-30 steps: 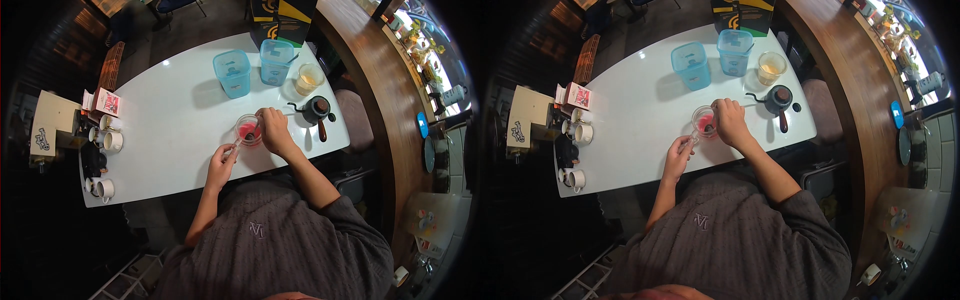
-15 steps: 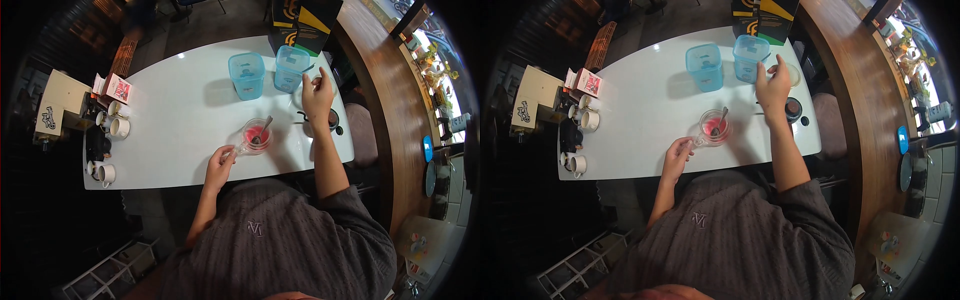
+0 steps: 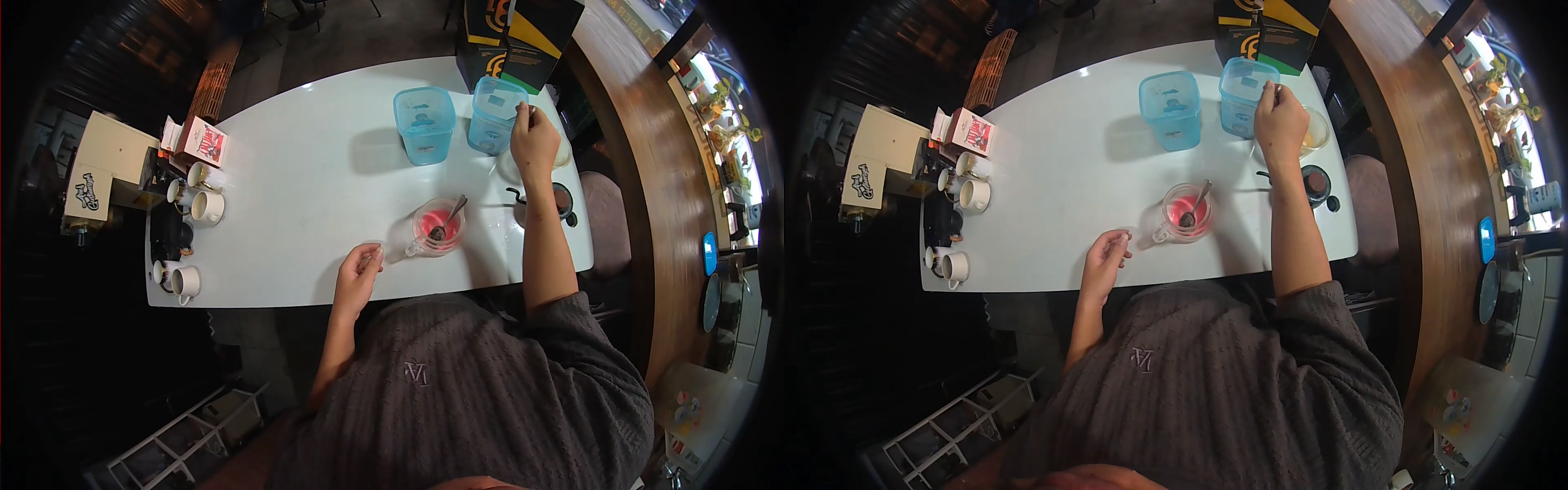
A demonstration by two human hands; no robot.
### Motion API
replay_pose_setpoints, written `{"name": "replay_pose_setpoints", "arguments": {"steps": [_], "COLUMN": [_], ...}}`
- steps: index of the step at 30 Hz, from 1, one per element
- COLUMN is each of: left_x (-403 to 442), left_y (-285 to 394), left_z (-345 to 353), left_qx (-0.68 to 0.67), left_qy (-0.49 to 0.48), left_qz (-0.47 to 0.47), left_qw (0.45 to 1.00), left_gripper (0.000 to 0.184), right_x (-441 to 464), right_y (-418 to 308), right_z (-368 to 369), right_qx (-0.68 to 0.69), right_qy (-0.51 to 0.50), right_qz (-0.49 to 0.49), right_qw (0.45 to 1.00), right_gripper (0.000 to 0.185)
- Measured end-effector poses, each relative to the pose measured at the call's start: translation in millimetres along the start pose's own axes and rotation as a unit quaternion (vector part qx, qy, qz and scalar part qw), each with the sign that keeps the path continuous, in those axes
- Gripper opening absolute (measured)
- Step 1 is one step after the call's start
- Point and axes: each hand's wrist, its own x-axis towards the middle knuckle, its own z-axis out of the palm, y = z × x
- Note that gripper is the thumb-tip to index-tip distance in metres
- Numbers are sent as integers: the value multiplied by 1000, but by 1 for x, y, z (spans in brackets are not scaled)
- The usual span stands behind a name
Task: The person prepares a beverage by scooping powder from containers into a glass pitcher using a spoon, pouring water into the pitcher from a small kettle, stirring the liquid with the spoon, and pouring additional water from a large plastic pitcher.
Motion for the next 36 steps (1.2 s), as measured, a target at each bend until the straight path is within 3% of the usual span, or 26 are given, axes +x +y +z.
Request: {"name": "replay_pose_setpoints", "arguments": {"steps": [9, 16, 31, 36], "left_x": [3, 7, 16, 21], "left_y": [2, 1, 3, 4], "left_z": [-9, -10, -1, 7], "left_qx": [-7, 0, -5, -30], "left_qy": [-14, -34, -76, -77], "left_qz": [-6, -19, -12, -16], "left_qw": [1000, 999, 997, 996], "left_gripper": [29, 29, 29, 29], "right_x": [0, 4, -34, -91], "right_y": [-3, -3, -18, -20], "right_z": [-20, -35, -97, -113], "right_qx": [29, 126, 270, 374], "right_qy": [95, 146, 135, 54], "right_qz": [-30, 19, 59, 86], "right_qw": [995, 981, 951, 922], "right_gripper": [26, 26, 29, 26]}}
